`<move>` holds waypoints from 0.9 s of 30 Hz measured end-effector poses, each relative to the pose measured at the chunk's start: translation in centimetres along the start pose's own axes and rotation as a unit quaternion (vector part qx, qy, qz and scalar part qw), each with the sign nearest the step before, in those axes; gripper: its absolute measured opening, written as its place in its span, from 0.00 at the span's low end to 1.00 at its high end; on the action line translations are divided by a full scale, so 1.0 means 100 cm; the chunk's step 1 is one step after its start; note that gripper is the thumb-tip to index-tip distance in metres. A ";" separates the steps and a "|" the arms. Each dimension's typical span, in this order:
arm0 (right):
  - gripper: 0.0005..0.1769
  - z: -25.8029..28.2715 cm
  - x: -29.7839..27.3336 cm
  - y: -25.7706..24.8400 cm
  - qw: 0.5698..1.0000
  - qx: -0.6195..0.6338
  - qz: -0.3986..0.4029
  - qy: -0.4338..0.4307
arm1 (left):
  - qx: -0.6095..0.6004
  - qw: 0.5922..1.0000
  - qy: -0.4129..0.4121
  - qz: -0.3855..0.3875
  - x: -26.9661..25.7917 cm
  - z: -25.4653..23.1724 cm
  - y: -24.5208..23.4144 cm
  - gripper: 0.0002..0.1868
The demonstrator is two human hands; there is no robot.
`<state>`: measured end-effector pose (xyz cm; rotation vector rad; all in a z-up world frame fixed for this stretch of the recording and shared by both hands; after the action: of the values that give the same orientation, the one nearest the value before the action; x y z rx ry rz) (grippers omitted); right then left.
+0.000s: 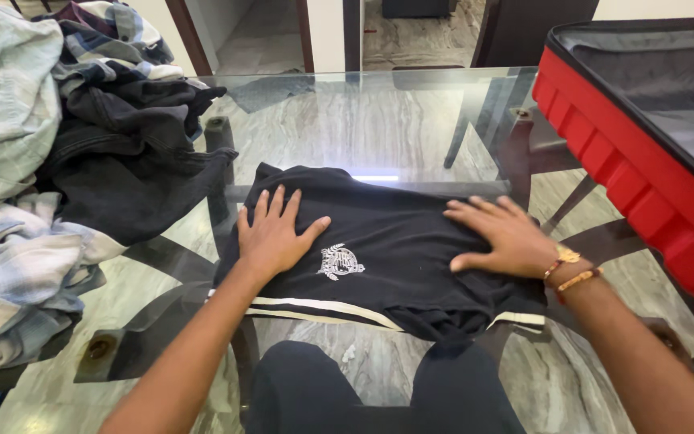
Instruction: The person folds black shorts and green shorts on a glass table and places them into an open suitcase.
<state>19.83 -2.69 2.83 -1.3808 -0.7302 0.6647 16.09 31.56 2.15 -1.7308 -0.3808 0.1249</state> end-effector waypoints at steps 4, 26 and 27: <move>0.57 -0.035 -0.028 -0.019 0.972 -0.113 0.059 0.197 | 0.021 0.998 -0.037 0.041 -0.009 0.003 -0.001 0.53; 0.54 -0.015 -0.019 0.020 0.972 -0.004 0.024 0.236 | -0.012 0.999 -0.039 -0.036 -0.026 0.005 -0.008 0.52; 0.51 -0.021 -0.017 0.014 0.975 0.002 -0.008 0.222 | -0.008 0.998 -0.049 -0.036 -0.032 0.005 -0.010 0.53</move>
<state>20.44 -5.27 1.22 -1.4516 -0.3821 0.3233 12.78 31.21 2.61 -1.7282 -0.5173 0.1544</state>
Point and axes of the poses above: each hand's wrist, its own x-axis towards the middle knuckle, its own y-axis out of the palm, z = x × y, the point moved 9 cm from there along x, towards the middle knuckle, and after that the axes turned 10 degrees about -y, right-handed, at the moved point
